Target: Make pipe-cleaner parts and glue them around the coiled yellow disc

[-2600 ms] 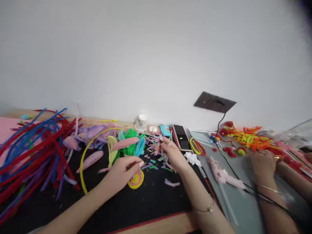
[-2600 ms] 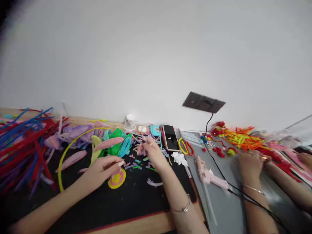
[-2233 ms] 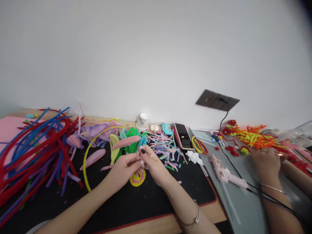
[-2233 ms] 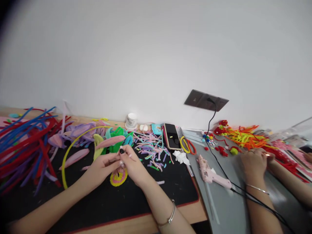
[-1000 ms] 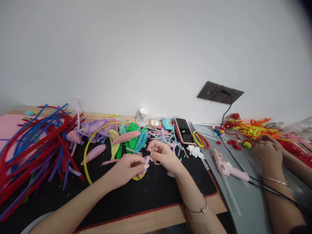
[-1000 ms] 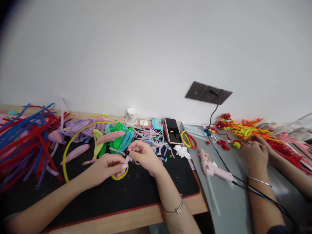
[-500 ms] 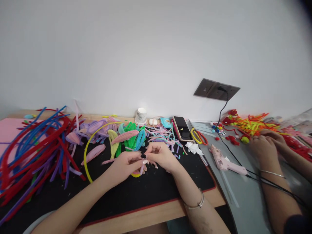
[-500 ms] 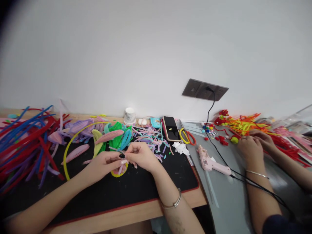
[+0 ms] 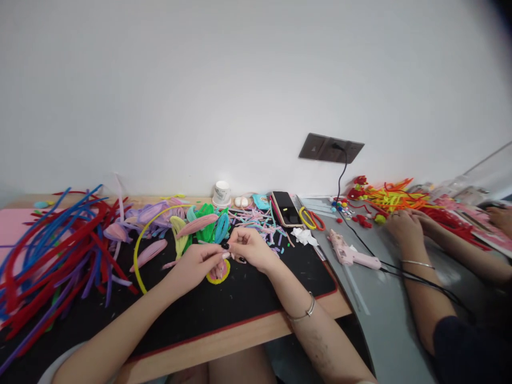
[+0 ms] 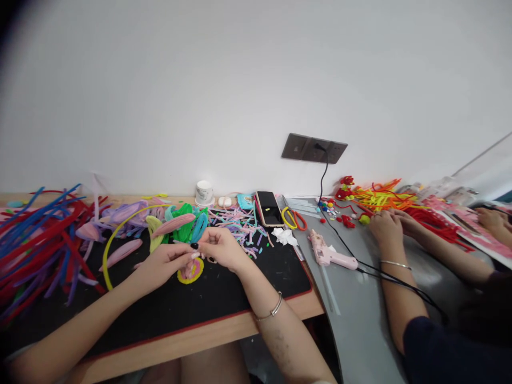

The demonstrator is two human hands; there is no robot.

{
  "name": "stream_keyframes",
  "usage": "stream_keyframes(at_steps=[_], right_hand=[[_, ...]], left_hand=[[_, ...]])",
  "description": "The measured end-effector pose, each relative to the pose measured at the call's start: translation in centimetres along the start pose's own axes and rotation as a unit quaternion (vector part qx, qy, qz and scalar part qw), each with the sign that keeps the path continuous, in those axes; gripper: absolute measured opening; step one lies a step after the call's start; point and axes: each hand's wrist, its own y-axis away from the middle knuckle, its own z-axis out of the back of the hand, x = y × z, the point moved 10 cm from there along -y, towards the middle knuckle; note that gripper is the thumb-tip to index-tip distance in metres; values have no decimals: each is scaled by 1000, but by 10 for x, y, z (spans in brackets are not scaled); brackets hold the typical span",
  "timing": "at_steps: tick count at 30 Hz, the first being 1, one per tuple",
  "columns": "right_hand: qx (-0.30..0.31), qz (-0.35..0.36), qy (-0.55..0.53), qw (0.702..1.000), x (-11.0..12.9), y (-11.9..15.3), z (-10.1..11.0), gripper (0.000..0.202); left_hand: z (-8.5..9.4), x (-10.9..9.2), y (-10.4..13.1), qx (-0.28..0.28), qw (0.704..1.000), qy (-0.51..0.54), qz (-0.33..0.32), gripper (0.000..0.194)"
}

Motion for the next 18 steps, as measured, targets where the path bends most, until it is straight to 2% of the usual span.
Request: stream_keyframes(at_steps=[4,8,13,18], right_hand=[[2,-33,-87,996,-8,0,0,31],[-4,-30,-129,991,-12,-2,0,28],[-29,-18,-133,991,-14,-5,5,27],[-47,-15,-94,994,-18,-7,9,27]], left_hand=[[7,-15,3,-30,994,-87,-51,27],[14,-24,5,-61,989,-123,-63,24],[17,-22,3,-66,993,-87,-54,24],[19,-10,-1,-66,997,31,-21,21]])
